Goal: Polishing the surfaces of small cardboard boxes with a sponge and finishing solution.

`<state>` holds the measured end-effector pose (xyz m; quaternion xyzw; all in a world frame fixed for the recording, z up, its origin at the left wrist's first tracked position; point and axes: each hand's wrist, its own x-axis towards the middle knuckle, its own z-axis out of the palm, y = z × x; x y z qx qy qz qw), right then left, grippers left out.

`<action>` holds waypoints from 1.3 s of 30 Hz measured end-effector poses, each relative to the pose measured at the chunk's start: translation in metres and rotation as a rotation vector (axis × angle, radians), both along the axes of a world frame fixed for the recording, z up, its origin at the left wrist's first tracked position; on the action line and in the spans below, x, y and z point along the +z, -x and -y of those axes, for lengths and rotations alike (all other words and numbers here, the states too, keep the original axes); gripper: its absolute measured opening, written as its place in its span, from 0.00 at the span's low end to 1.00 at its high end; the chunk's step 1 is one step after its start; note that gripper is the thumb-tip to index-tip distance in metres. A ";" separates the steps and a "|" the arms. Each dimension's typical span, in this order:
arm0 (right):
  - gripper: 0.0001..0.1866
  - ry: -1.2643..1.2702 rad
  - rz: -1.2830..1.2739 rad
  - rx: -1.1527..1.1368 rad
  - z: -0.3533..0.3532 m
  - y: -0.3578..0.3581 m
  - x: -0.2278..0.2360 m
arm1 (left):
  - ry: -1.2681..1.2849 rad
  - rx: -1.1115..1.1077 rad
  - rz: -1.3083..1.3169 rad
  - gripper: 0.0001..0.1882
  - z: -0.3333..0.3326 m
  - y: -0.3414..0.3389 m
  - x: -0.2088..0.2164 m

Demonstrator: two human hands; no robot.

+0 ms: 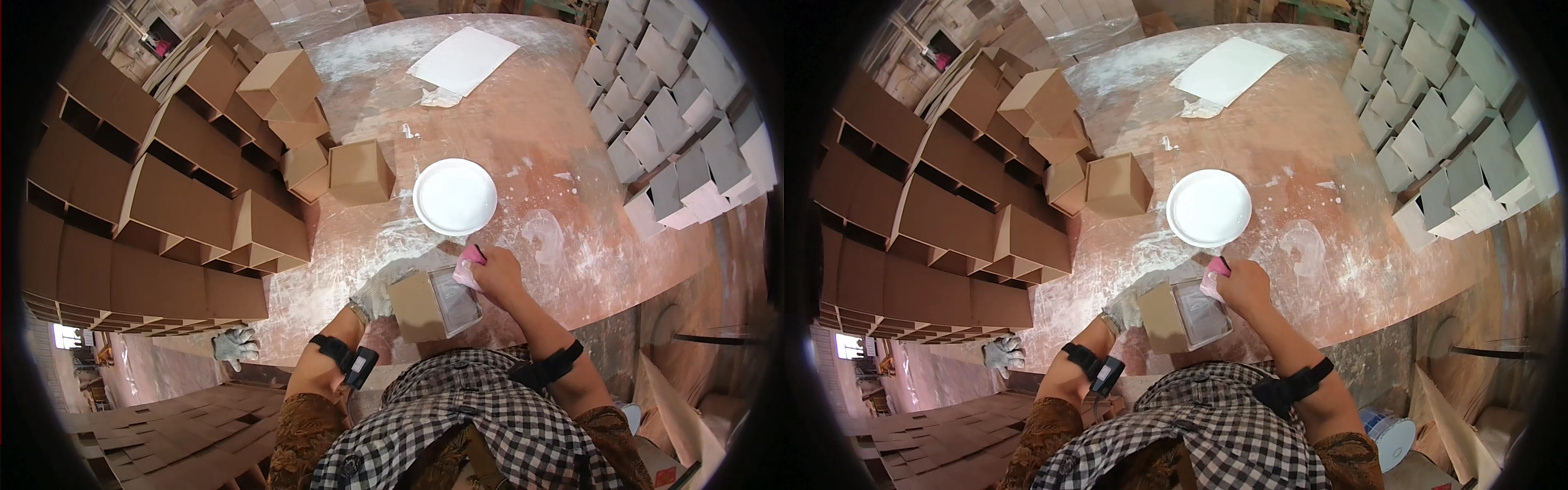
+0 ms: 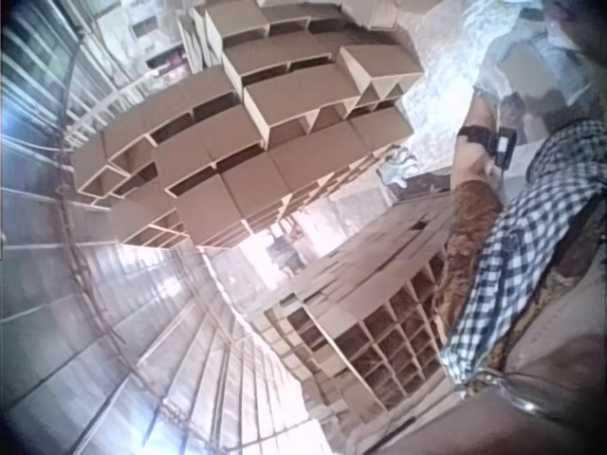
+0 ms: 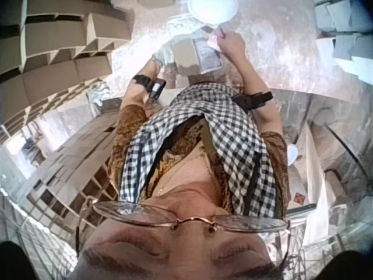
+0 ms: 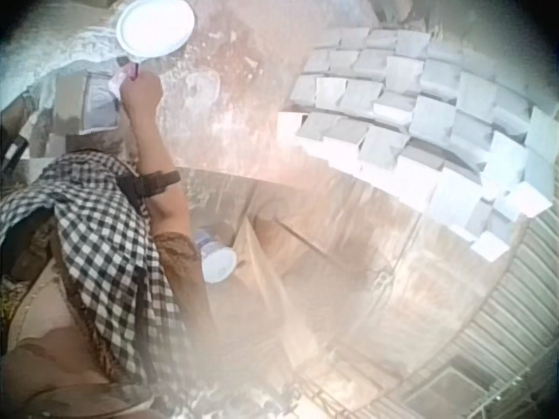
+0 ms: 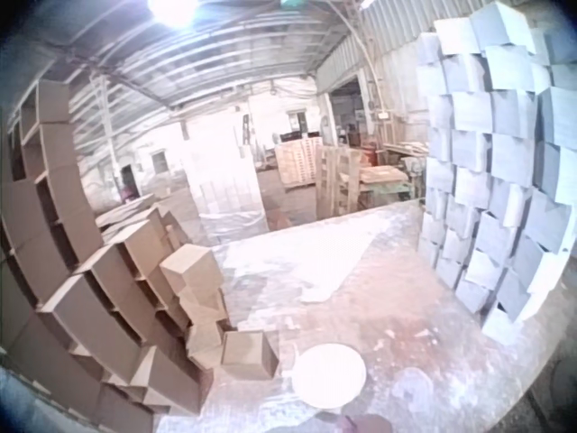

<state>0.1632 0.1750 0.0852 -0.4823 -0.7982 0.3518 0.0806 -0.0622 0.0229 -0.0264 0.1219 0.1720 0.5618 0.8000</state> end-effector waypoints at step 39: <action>0.18 0.250 -0.104 -0.012 -0.020 -0.038 -0.006 | 0.287 0.679 0.081 0.17 0.053 -0.081 0.037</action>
